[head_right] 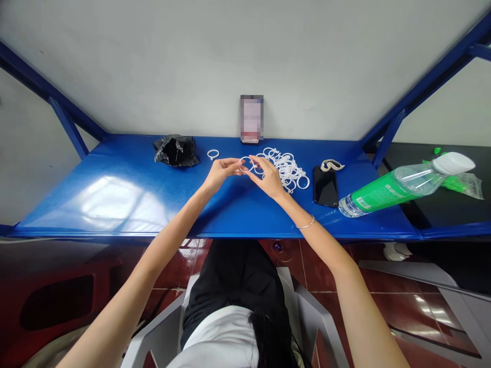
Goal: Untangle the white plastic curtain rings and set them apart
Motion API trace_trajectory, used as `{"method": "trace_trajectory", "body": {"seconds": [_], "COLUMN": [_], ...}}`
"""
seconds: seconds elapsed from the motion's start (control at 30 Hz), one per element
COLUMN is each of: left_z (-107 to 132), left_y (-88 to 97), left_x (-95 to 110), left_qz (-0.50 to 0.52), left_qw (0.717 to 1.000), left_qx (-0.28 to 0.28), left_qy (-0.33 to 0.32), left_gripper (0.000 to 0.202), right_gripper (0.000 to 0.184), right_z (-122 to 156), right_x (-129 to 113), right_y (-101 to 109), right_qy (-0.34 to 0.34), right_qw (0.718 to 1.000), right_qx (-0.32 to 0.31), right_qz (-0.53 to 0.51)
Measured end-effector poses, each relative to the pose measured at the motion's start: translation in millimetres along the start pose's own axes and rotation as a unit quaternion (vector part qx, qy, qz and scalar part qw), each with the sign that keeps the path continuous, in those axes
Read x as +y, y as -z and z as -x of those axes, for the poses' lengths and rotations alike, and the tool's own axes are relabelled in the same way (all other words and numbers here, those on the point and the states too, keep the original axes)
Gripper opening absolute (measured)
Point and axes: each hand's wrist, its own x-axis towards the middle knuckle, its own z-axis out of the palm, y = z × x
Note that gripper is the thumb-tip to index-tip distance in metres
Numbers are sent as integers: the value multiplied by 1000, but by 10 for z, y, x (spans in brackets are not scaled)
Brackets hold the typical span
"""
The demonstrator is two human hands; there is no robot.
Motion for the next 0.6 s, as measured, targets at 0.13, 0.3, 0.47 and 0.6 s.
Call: {"method": "trace_trajectory", "body": {"seconds": [0.13, 0.3, 0.47, 0.6], "left_z": [-9, -13, -3, -9], "left_y": [29, 37, 25, 32], "left_x": [-8, -21, -1, -5], "left_qz": [0, -1, -3, -9], "left_qw": [1000, 1000, 1000, 1000], "left_qx": [3, -3, -1, -1], "left_qy": [-15, -19, -10, -11], "left_gripper": [47, 50, 51, 49], "right_gripper": [23, 12, 13, 10], "right_z": [-14, -26, -32, -30], "right_x": [-4, -9, -16, -18], "right_y": [11, 30, 37, 36], "right_qy": [-9, -7, -12, -7], "right_qw": [1000, 998, 998, 999], "right_qx": [25, 54, 53, 50], "right_qz": [3, 9, 13, 8]}}
